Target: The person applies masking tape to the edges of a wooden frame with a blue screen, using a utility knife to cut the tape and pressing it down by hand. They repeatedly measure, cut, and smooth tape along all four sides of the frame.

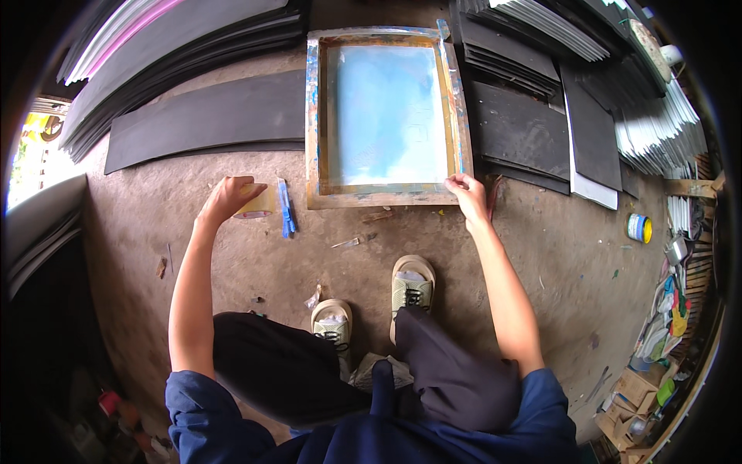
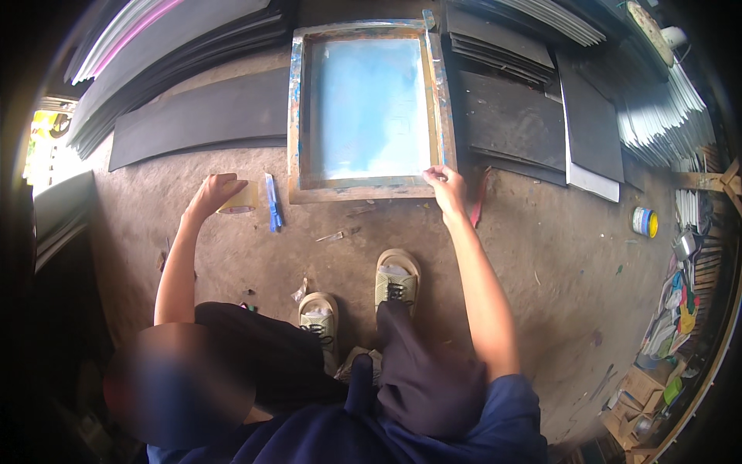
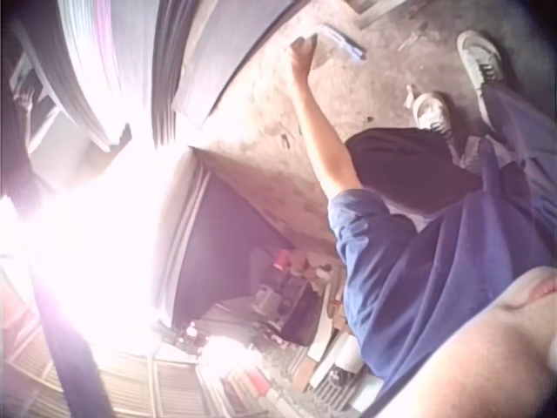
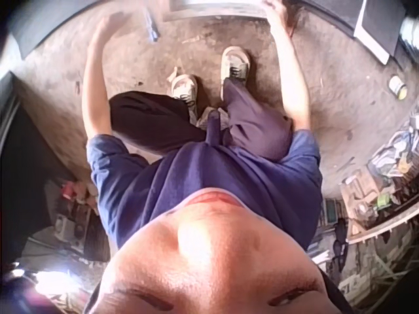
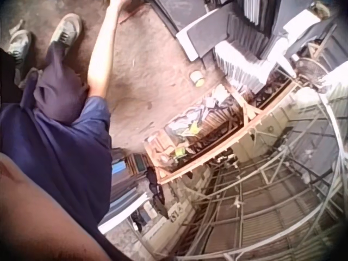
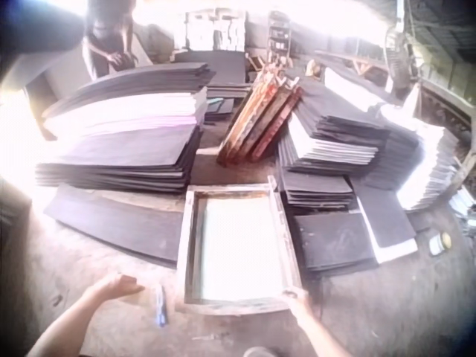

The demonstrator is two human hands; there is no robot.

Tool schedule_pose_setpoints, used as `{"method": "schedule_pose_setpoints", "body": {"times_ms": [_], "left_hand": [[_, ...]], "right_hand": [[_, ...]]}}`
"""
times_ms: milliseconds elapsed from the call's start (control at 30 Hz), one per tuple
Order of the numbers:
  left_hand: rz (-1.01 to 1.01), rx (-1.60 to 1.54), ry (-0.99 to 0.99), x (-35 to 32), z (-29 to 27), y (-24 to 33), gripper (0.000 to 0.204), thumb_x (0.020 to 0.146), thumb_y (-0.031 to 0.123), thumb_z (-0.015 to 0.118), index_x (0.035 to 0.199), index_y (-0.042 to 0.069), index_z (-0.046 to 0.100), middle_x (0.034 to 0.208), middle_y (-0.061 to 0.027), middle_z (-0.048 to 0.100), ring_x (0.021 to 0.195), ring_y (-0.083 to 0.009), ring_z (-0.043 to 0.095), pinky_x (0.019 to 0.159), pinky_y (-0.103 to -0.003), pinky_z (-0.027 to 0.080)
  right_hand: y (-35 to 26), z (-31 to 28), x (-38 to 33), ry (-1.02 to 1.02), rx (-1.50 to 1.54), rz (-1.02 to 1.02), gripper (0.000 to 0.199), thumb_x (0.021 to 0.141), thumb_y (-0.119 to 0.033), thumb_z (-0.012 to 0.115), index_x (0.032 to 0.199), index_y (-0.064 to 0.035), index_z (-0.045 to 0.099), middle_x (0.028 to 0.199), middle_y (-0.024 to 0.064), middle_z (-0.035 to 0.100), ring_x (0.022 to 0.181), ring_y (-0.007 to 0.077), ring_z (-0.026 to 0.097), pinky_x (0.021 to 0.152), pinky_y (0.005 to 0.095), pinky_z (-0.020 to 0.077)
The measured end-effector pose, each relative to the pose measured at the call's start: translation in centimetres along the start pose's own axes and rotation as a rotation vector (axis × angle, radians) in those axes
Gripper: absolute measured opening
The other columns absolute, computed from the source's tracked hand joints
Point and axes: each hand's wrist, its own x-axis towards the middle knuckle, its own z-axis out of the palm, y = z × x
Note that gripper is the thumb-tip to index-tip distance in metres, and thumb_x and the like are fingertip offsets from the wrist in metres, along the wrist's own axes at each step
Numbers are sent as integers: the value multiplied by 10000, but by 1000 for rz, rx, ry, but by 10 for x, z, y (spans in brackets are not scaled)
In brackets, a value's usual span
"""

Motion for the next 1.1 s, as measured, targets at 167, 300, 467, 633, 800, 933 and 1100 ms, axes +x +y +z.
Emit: {"method": "schedule_pose_setpoints", "body": {"times_ms": [167, 300, 467, 633, 800, 933, 1100], "left_hand": [[31, -44, -81, 15, 9, 31, 432, 838, 427, 561, 852, 6, 654, 707, -196, 617, 679, -349, 606, 611, -401, 479], [18, 10, -124, 10, 10, 27, 435, 847, 449, 540, 861, 30, 656, 714, -194, 618, 681, -351, 605, 630, -414, 479], [26, 28, -194, 15, 23, 30, 383, 868, 399, 530, 856, 30, 631, 680, -178, 606, 640, -314, 605, 616, -405, 466], [47, 50, -141, 15, 31, 31, 460, 859, 481, 501, 813, 40, 626, 679, -174, 613, 676, -343, 610, 642, -402, 491], [15, 135, -209, 16, 32, 31, 430, 872, 454, 496, 917, 53, 647, 759, -154, 645, 727, -295, 634, 683, -401, 499], [16, 180, -252, 16, 37, 31, 474, 872, 500, 471, 954, 63, 638, 742, -130, 644, 738, -274, 627, 790, -405, 463], [57, 197, -283, 21, 55, 21, 507, 869, 533, 455, 940, 60, 622, 648, -106, 602, 684, -209, 601, 907, -408, 357]], "right_hand": [[15, -34, 12, 106, -266, -151, 132, 756, -113, 675, 827, -68, 572, 733, 47, 648, 677, 122, 600, 602, 267, 437], [-18, -14, -10, 86, -463, -54, 269, 731, -45, 687, 883, -53, 465, 646, 30, 591, 658, 116, 569, 630, 273, 429], [3, -18, -8, 312, -574, -263, 404, 688, -55, 727, 922, -66, 398, 648, 78, 607, 675, 242, 607, 650, 356, 443], [3, -15, -9, 325, -664, -225, 417, 676, -51, 729, 916, -76, 389, 706, 70, 623, 757, 260, 593, 704, 382, 431], [1, -9, -13, 367, -774, -251, 415, 665, -74, 740, 907, -87, 404, 707, 44, 602, 845, 259, 554, 762, 416, 401], [-6, -12, -18, 461, -936, -117, 447, 652, -212, 775, 938, -93, 453, 1044, 123, 492, 1051, 343, 453, 789, 521, 409], [21, -22, -4, 429, -871, -186, 494, 641, -242, 780, 930, -72, 417, 1006, 154, 472, 1001, 354, 451, 866, 461, 360]]}}
